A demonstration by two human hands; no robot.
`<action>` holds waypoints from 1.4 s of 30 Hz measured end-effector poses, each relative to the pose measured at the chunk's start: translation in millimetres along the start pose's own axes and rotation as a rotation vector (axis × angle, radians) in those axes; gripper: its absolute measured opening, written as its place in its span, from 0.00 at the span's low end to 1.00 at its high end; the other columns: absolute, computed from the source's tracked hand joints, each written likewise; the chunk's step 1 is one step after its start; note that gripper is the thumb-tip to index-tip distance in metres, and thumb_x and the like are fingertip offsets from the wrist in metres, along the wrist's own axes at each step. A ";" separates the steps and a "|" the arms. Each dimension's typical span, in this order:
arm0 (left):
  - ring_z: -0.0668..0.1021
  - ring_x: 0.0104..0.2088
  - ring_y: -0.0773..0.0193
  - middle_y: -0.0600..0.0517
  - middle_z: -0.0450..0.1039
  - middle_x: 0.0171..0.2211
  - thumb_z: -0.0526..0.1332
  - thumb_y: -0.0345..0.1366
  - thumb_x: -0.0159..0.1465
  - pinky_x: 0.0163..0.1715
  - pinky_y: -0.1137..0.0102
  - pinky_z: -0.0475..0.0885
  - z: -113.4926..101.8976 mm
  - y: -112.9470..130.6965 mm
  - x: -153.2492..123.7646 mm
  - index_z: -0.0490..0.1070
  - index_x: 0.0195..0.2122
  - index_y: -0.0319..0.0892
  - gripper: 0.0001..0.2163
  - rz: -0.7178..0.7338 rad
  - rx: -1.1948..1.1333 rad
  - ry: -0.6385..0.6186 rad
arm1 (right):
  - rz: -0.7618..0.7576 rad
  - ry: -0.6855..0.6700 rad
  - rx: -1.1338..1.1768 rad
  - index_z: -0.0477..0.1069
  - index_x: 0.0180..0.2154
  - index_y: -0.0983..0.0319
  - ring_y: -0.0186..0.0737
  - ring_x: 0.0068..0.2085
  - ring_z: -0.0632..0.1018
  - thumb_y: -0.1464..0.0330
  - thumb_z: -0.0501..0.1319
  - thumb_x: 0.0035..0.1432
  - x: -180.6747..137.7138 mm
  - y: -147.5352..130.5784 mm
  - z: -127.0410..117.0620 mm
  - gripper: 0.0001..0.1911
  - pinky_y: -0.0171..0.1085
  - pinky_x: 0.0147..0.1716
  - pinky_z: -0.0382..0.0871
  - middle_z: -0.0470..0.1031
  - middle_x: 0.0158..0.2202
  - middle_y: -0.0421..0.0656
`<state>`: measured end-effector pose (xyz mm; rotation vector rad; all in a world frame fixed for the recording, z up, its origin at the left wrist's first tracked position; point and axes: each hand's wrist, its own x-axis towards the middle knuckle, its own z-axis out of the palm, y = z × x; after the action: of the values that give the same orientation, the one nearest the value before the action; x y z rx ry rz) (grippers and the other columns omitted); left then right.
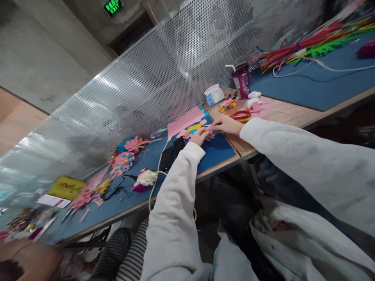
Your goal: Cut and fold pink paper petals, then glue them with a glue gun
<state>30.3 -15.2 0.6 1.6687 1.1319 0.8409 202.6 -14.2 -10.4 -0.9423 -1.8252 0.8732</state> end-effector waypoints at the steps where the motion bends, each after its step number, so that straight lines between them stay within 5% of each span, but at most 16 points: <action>1: 0.77 0.24 0.68 0.53 0.75 0.22 0.64 0.41 0.56 0.24 0.74 0.69 0.2 0.5 -0.4 0.65 0.26 0.40 0.11 0.001 0.002 0.002 | -0.005 -0.002 -0.002 0.79 0.33 0.67 0.31 0.24 0.70 0.60 0.63 0.51 -0.1 0.0 -0.4 0.16 0.32 0.24 0.64 0.76 0.25 0.43; 15: 0.77 0.24 0.69 0.51 0.77 0.25 0.63 0.49 0.56 0.25 0.75 0.69 -1.9 -0.5 -1.2 0.68 0.28 0.39 0.16 0.054 0.056 0.011 | 0.003 0.044 -0.033 0.78 0.33 0.67 0.30 0.23 0.69 0.63 0.61 0.52 -2.6 -4.5 0.7 0.14 0.30 0.23 0.64 0.75 0.25 0.42; 25: 0.78 0.25 0.68 0.52 0.76 0.25 0.65 0.44 0.54 0.25 0.74 0.68 -3.7 -3.5 1.6 0.64 0.24 0.40 0.14 0.020 -0.026 0.031 | -0.161 0.106 -0.155 0.79 0.33 0.68 0.37 0.33 0.74 0.67 0.60 0.51 -0.9 -1.7 1.5 0.13 0.34 0.34 0.66 0.78 0.33 0.47; 42: 0.78 0.23 0.69 0.54 0.75 0.24 0.66 0.41 0.53 0.24 0.76 0.67 -2.3 -3.8 1.5 0.62 0.26 0.40 0.14 0.013 -0.039 -0.001 | -0.213 0.105 -0.205 0.77 0.30 0.67 0.35 0.29 0.73 0.67 0.59 0.51 0.2 3.6 4.0 0.11 0.33 0.30 0.66 0.77 0.28 0.44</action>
<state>27.5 -12.5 -2.1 1.6462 1.0986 0.8645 199.8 -13.1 -14.9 -0.8814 -1.9079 0.5037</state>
